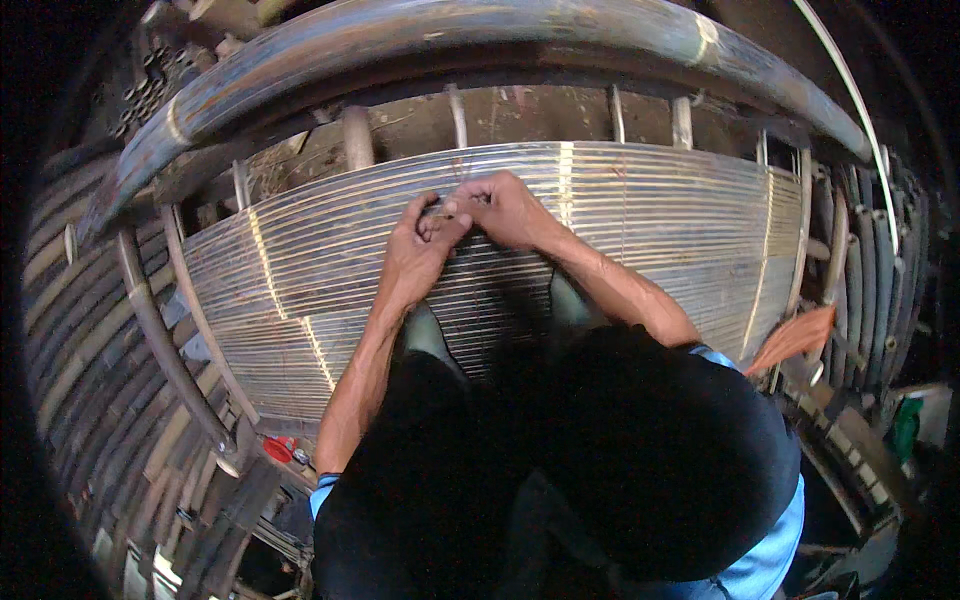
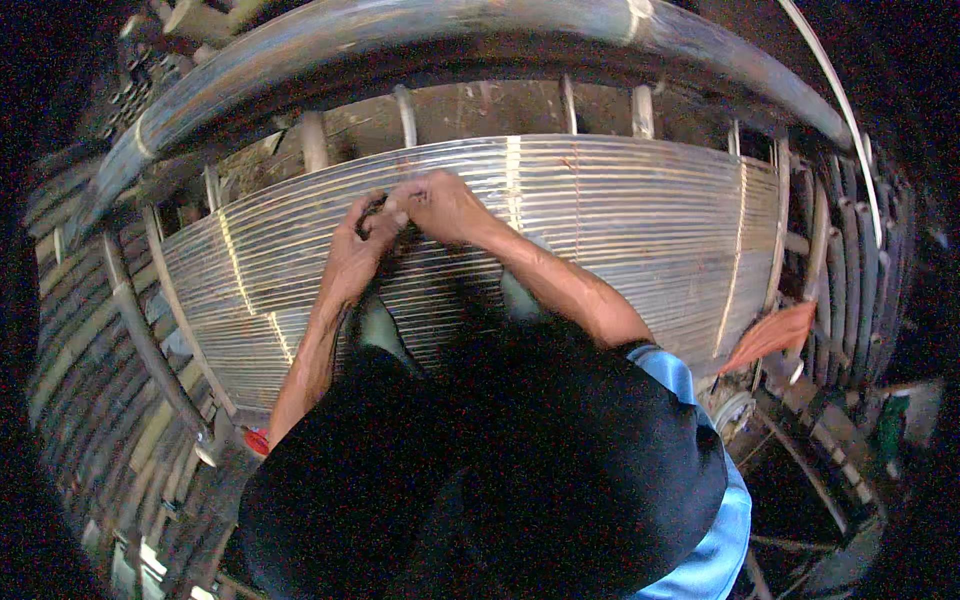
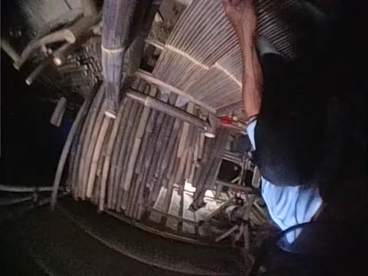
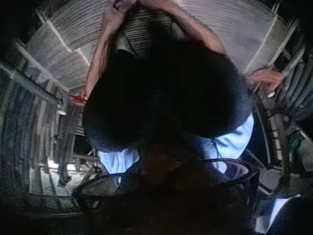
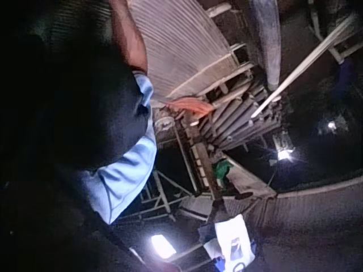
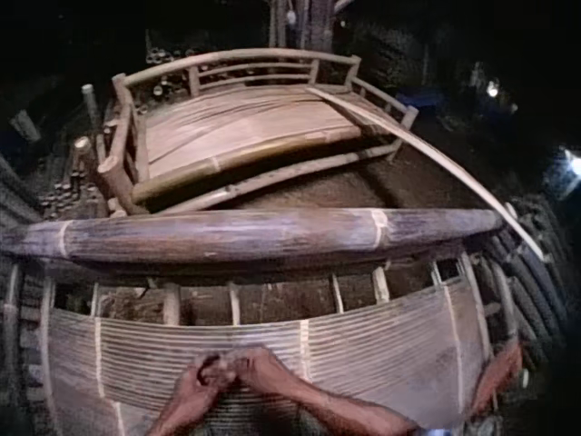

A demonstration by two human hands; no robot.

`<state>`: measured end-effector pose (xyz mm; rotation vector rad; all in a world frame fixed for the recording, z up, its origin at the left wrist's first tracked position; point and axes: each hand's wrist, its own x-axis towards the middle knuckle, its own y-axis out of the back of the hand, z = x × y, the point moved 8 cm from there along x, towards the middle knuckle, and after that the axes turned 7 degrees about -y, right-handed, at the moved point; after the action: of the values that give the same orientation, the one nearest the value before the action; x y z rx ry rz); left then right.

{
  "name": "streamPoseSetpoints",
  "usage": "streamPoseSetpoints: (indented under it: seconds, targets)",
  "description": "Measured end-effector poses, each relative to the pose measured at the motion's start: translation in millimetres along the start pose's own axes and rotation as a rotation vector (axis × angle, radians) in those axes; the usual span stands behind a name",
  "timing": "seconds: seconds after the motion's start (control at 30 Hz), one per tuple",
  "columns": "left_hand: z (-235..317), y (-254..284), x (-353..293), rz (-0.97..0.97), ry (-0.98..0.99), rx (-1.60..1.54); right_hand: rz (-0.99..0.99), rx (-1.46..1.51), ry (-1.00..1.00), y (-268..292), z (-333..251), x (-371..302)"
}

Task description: The person weaves a bamboo mat by hand, threading thin bamboo strips through the structure and tightening them.

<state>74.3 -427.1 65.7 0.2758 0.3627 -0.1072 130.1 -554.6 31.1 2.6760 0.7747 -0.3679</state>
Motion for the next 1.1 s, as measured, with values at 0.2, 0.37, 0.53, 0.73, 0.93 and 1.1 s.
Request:
streamPoseSetpoints:
  seconds: [0.2,0.37,0.53,0.73,0.93,1.1]
  targets:
    - [-62,85,-79,0.203,0.184,0.027,0.058,0.111,-0.090,44,2,10]
    - [-221,165,-260,0.251,0.649,-0.196,0.324,-0.112,-0.171,93,17,42]
    - [-291,207,-365,0.066,0.766,-0.223,0.074,-0.250,-0.237,80,37,78]
    - [-118,176,-167,0.474,-0.037,0.757,-0.126,-0.056,-0.264,56,38,75]
    - [8,45,16,0.473,-0.621,0.697,0.014,-0.534,-0.267,73,34,45]
    - [11,23,56,0.435,-0.644,0.634,0.118,-0.568,-0.215,72,26,49]
